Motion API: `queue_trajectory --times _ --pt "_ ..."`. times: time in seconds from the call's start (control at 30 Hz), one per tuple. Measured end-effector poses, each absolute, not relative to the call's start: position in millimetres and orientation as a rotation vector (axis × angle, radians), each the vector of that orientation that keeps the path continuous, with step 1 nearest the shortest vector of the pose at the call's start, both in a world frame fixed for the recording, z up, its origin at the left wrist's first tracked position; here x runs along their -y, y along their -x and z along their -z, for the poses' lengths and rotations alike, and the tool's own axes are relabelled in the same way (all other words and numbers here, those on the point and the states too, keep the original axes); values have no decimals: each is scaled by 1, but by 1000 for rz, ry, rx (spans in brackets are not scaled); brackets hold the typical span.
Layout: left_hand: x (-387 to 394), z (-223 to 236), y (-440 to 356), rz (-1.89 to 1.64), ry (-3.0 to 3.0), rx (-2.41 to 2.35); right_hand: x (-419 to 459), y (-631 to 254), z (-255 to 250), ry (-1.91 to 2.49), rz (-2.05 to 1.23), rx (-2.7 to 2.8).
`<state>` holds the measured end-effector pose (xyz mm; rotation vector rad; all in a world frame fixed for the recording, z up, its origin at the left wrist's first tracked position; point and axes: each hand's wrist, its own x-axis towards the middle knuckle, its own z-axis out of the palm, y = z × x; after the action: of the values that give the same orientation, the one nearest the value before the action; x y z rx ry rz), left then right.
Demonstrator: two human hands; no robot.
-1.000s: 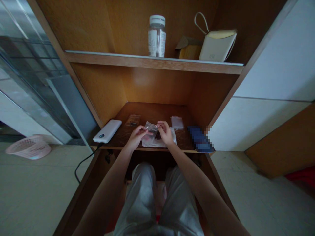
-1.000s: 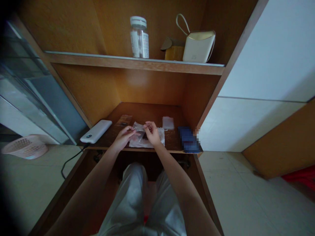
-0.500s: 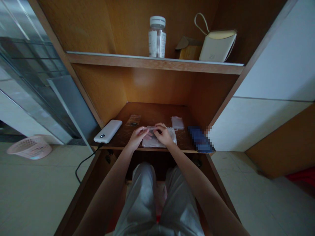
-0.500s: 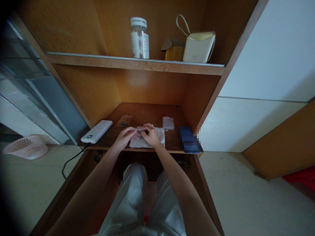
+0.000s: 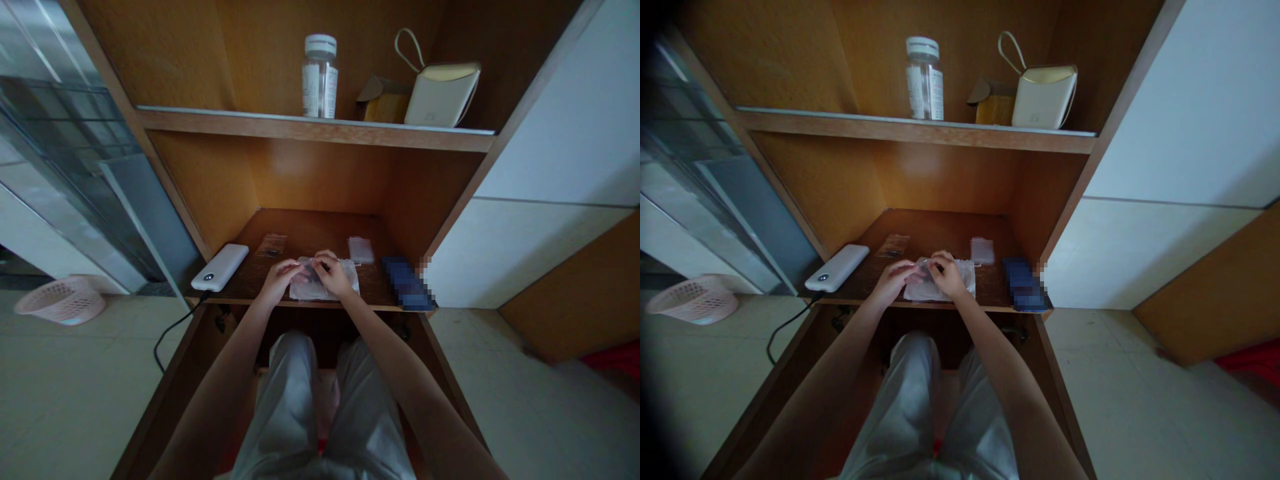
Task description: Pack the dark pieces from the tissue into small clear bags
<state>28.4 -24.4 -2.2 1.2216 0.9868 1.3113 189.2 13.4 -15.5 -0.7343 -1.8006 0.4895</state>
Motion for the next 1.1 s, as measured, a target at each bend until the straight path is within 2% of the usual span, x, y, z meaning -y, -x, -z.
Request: queue_trajectory --times 0.53,1.1 --pt "18 12 -22 -1249 -1130 -891 -10 -188 10 768 -566 1687" --pt "20 9 -27 -1288 -1295 -982 -13 -187 20 628 -549 1803"
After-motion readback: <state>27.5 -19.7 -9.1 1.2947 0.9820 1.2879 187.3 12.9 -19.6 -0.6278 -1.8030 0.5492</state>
